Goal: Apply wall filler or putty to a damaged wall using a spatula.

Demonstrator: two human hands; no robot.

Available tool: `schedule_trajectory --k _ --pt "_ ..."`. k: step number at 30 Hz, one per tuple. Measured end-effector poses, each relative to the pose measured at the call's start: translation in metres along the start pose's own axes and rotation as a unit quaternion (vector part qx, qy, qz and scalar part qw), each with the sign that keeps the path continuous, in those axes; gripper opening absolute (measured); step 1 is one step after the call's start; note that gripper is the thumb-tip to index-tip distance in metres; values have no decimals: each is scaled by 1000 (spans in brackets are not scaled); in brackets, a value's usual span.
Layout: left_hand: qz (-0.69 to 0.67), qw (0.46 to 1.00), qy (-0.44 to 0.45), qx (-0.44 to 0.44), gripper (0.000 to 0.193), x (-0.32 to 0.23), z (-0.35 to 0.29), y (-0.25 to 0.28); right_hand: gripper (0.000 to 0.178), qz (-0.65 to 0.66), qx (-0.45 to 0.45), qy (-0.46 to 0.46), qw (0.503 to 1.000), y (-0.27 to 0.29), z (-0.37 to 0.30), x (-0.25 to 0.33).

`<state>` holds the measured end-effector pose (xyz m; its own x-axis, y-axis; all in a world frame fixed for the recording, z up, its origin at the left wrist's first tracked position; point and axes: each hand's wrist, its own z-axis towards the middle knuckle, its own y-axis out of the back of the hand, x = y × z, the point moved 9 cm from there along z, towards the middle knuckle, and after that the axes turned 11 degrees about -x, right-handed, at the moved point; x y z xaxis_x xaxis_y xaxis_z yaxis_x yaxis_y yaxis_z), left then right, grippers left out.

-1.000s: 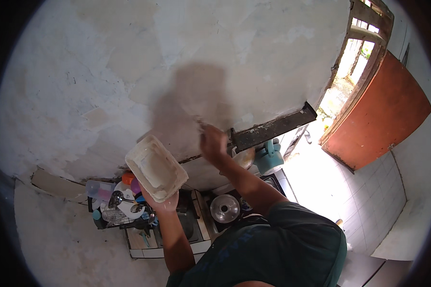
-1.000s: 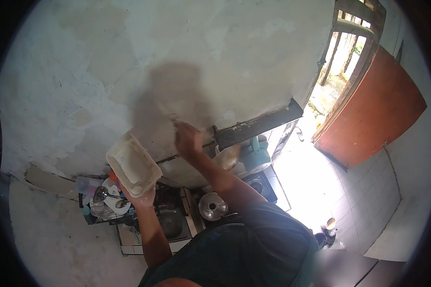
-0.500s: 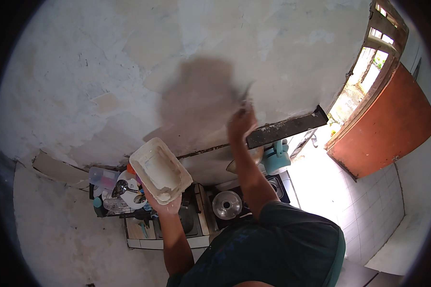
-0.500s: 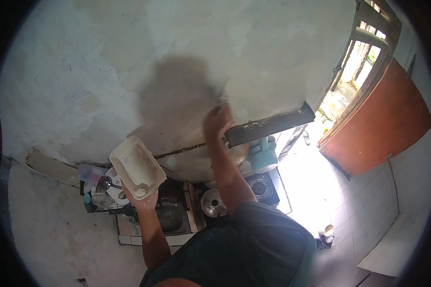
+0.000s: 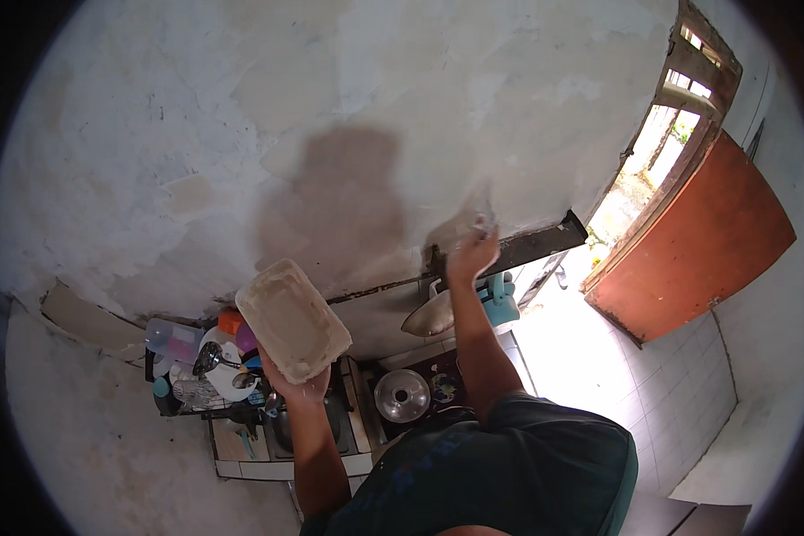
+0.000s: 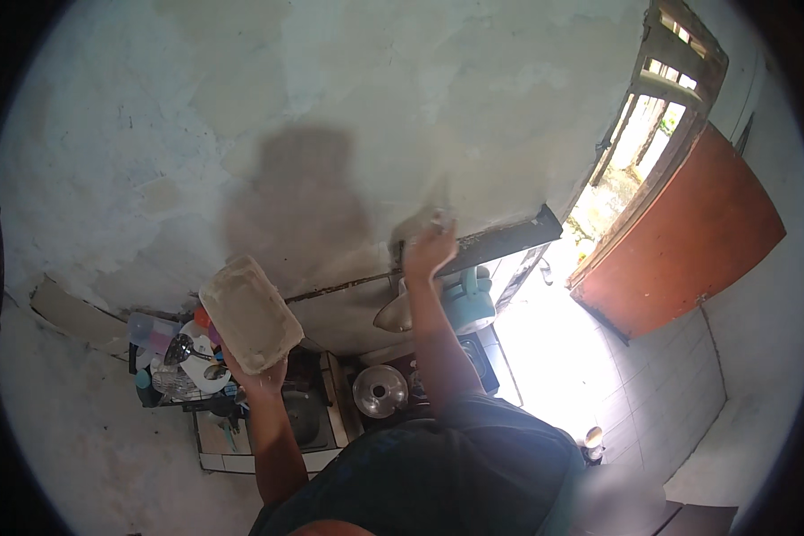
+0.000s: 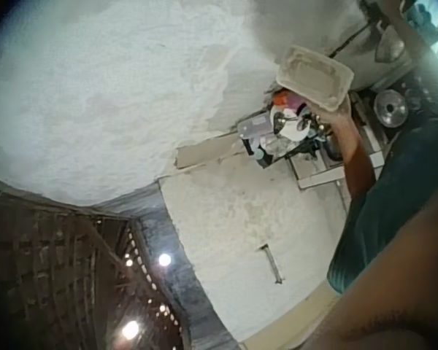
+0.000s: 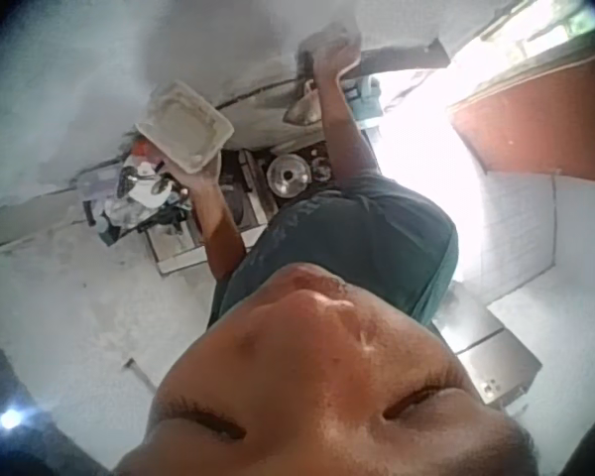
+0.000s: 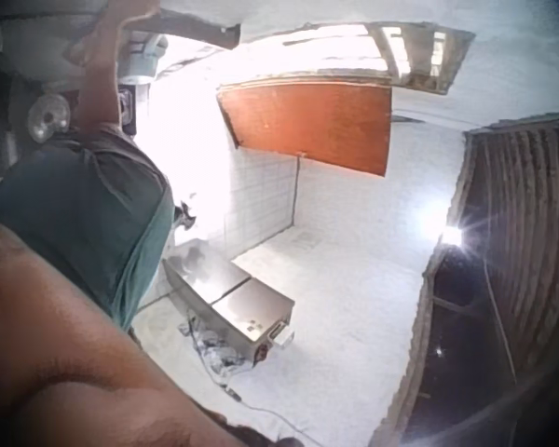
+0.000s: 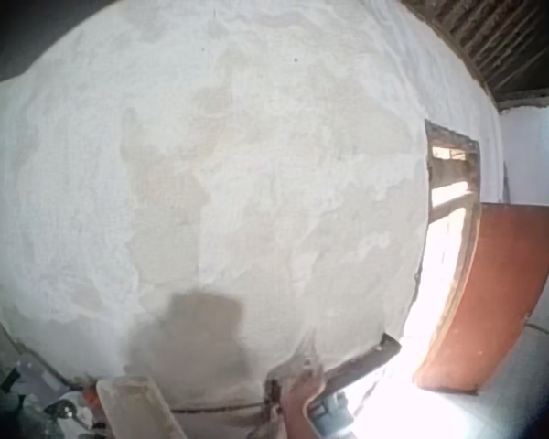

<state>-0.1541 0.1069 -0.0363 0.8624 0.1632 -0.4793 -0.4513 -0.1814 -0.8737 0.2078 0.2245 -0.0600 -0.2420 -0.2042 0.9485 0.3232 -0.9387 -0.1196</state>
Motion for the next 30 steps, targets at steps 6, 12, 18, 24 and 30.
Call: schedule_trajectory --k 6,12,18,24,30 --pt "-5 1000 16 11 50 3 -5 5 34 -71 -107 106 986 -15 -2 -47" --pt "-50 997 55 10 51 -1 -5 12 23 22 -9 243 970 -60 -111 54" --pt "-18 1000 12 4 53 -11 -7 5 17 119 203 222 946 -60 -151 89" --pt "-29 1000 -2 1 52 -7 -6 5 25 61 -35 149 986 -11 -30 26" --pt "-12 1000 -6 -16 56 -8 -13 18 26 33 -94 29 995 7 -5 2"
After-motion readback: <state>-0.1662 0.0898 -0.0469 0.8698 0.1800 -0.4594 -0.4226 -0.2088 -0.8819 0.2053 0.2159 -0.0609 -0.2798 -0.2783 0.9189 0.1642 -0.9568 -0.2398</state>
